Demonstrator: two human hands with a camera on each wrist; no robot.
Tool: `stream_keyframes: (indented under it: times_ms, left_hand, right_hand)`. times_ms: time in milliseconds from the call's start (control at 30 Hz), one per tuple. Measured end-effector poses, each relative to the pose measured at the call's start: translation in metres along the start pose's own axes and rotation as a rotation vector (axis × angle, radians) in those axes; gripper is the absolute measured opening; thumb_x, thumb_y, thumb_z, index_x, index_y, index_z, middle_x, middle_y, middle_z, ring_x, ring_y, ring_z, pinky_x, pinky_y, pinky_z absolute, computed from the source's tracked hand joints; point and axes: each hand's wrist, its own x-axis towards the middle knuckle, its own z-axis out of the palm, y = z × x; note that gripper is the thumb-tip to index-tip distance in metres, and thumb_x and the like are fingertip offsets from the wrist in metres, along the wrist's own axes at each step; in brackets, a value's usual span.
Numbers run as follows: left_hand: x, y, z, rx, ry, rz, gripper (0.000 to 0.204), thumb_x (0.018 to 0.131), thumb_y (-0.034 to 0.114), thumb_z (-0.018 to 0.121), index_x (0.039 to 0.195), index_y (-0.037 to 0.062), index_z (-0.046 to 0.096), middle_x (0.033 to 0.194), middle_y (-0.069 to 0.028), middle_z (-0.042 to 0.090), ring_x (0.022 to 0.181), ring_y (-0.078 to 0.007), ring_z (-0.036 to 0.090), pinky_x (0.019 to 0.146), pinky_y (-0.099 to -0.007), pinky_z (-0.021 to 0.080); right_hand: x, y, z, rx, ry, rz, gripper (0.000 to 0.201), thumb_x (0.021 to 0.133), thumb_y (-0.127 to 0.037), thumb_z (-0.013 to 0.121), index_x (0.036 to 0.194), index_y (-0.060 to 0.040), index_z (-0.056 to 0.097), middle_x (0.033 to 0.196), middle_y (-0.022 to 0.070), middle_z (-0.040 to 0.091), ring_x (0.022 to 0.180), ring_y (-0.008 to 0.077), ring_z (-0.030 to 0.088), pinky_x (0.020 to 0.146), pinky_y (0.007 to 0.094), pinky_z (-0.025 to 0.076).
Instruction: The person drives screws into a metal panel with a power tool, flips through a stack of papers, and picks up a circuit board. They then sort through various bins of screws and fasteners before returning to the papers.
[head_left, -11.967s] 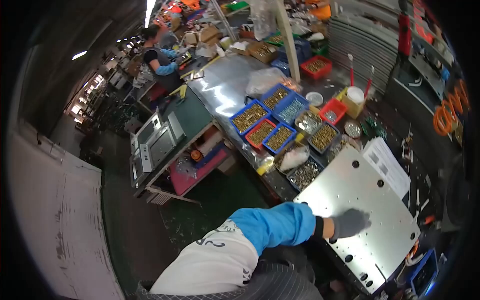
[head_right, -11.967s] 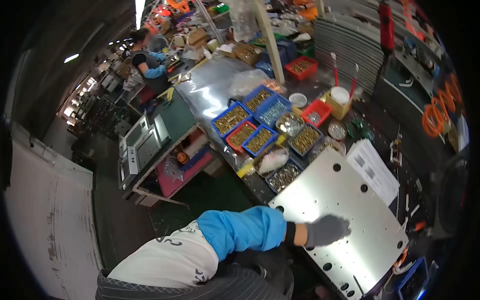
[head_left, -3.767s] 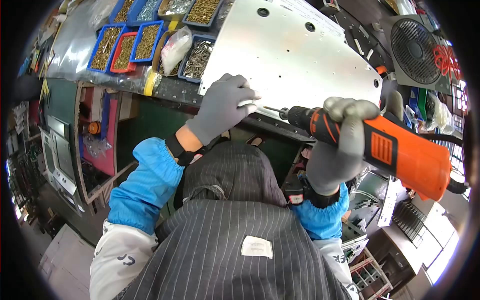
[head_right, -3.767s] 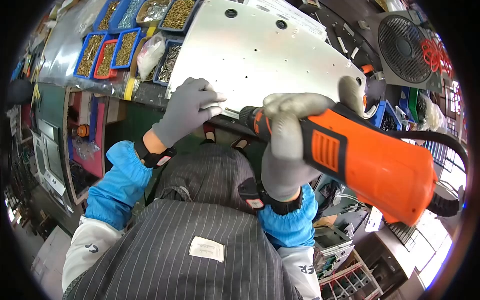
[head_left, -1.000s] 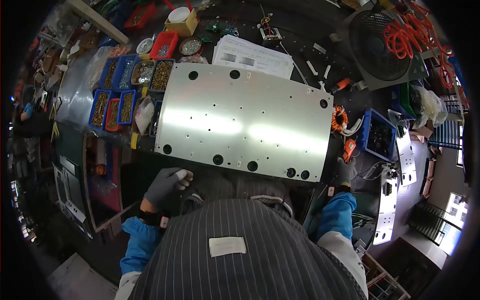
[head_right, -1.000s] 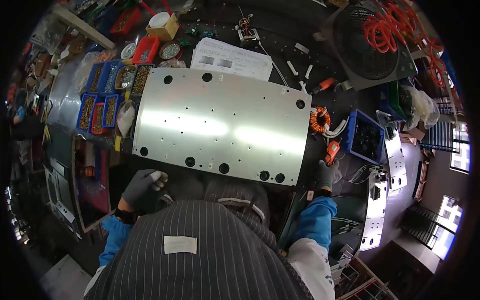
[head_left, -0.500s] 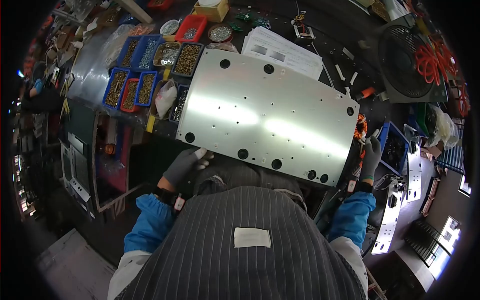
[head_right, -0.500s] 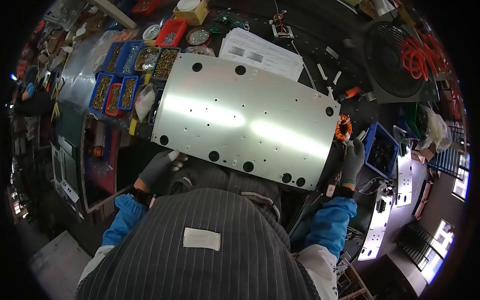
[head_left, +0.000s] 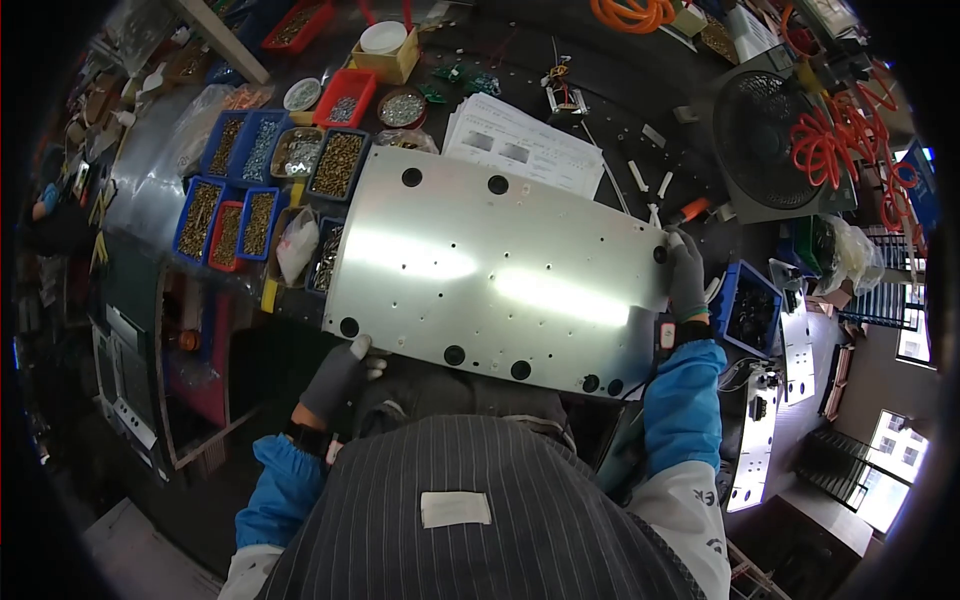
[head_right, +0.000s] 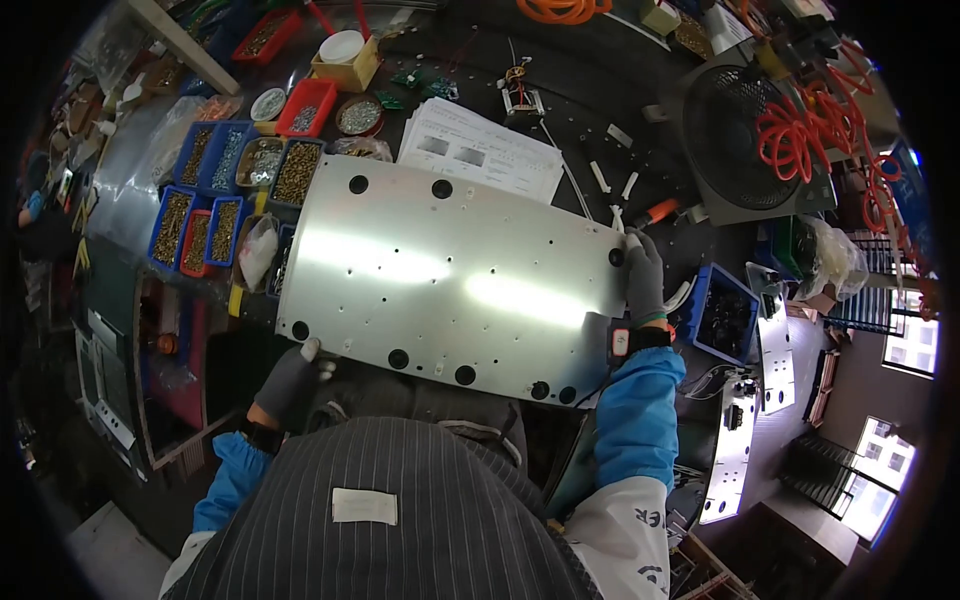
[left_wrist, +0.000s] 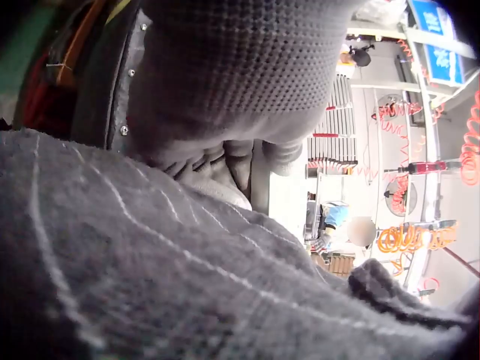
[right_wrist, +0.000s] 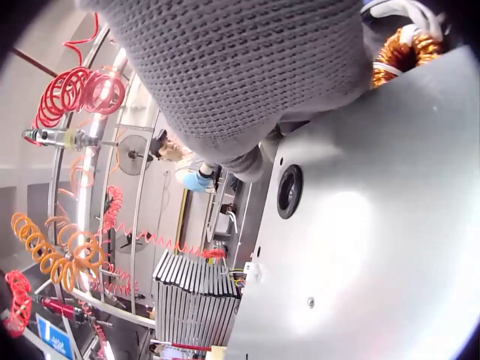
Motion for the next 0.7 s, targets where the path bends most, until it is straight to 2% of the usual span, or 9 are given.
stream_keyframes:
  times_ms: [67,267,367,467,500,533,600,633,700]
  left_hand:
    - [0.000,0.000,-0.001,0.041,-0.006,0.007,0.062,0.094,0.055,0.061,0.111,-0.0047,0.066,0.102,-0.0088,0.068,0.087,-0.0127,0.063,0.079,-0.0270,0.053]
    - [-0.008,0.008,-0.001,0.002,-0.056,-0.078,0.056,0.092,0.048,0.066,0.112,-0.0040,0.067,0.094,-0.0089,0.066,0.085,-0.0144,0.060,0.078,-0.0291,0.052]
    - [-0.011,0.011,0.002,-0.062,-0.038,-0.167,0.052,0.093,0.044,0.066,0.116,-0.0028,0.065,0.095,-0.0095,0.065,0.086,-0.0148,0.060,0.079,-0.0285,0.052]
    - [-0.002,0.007,-0.009,0.043,-0.088,-0.106,0.051,0.094,0.042,0.066,0.118,-0.0027,0.065,0.098,-0.0105,0.066,0.089,-0.0149,0.061,0.078,-0.0289,0.052]
    - [0.000,0.003,-0.013,0.039,-0.076,-0.110,0.050,0.095,0.042,0.064,0.119,-0.0025,0.065,0.102,-0.0108,0.068,0.087,-0.0148,0.062,0.079,-0.0291,0.052]
    - [0.001,0.007,-0.014,0.038,-0.072,-0.110,0.050,0.095,0.042,0.064,0.119,-0.0025,0.065,0.102,-0.0108,0.068,0.087,-0.0148,0.062,0.079,-0.0291,0.052]
    - [-0.003,0.019,-0.015,0.161,-0.118,-0.119,0.050,0.096,0.042,0.062,0.116,-0.0030,0.066,0.103,-0.0102,0.070,0.084,-0.0141,0.062,0.078,-0.0279,0.051]
    - [-0.006,0.024,-0.015,0.159,-0.112,-0.122,0.050,0.096,0.042,0.062,0.116,-0.0030,0.066,0.103,-0.0102,0.070,0.084,-0.0141,0.062,0.078,-0.0279,0.051]
    - [-0.014,0.034,-0.016,0.232,-0.125,-0.112,0.047,0.097,0.041,0.060,0.111,-0.0029,0.069,0.101,-0.0093,0.071,0.083,-0.0133,0.063,0.076,-0.0270,0.051]
  right_hand:
    - [-0.006,-0.006,0.008,0.058,0.075,0.005,0.030,0.100,-0.023,0.053,0.117,-0.0025,0.066,0.088,-0.0059,0.059,0.078,0.0037,0.049,0.073,0.0199,0.040]
    - [0.004,0.011,0.001,0.033,0.127,0.017,0.026,0.098,-0.020,0.057,0.114,-0.0025,0.068,0.091,-0.0030,0.063,0.081,0.0054,0.053,0.075,0.0213,0.043]
    - [0.008,0.005,-0.004,-0.066,0.031,-0.005,0.023,0.098,-0.019,0.057,0.111,-0.0031,0.068,0.092,-0.0022,0.063,0.081,0.0061,0.054,0.074,0.0217,0.044]
    - [0.013,-0.016,-0.013,-0.191,-0.080,0.085,0.023,0.097,-0.018,0.058,0.109,-0.0016,0.068,0.089,-0.0016,0.063,0.079,0.0081,0.054,0.072,0.0237,0.045]
    - [0.029,0.001,-0.027,-0.283,-0.137,0.014,0.025,0.095,-0.020,0.059,0.107,-0.0001,0.068,0.087,0.0014,0.066,0.079,0.0107,0.057,0.071,0.0261,0.046]
    - [0.035,-0.002,-0.031,-0.282,-0.141,0.014,0.025,0.095,-0.020,0.059,0.107,-0.0001,0.068,0.087,0.0014,0.066,0.079,0.0107,0.057,0.071,0.0261,0.046]
    - [0.042,-0.016,-0.037,-0.570,-0.241,-0.019,0.028,0.092,-0.022,0.061,0.106,0.0013,0.068,0.085,0.0075,0.069,0.078,0.0149,0.061,0.071,0.0294,0.048]
    - [0.047,-0.018,-0.039,-0.616,-0.262,-0.045,0.031,0.090,-0.024,0.062,0.106,0.0015,0.068,0.086,0.0132,0.070,0.080,0.0183,0.065,0.073,0.0320,0.049]
    - [0.051,-0.039,-0.035,-0.683,-0.338,-0.051,0.031,0.090,-0.024,0.063,0.106,0.0016,0.068,0.086,0.0134,0.070,0.080,0.0188,0.065,0.073,0.0318,0.049]
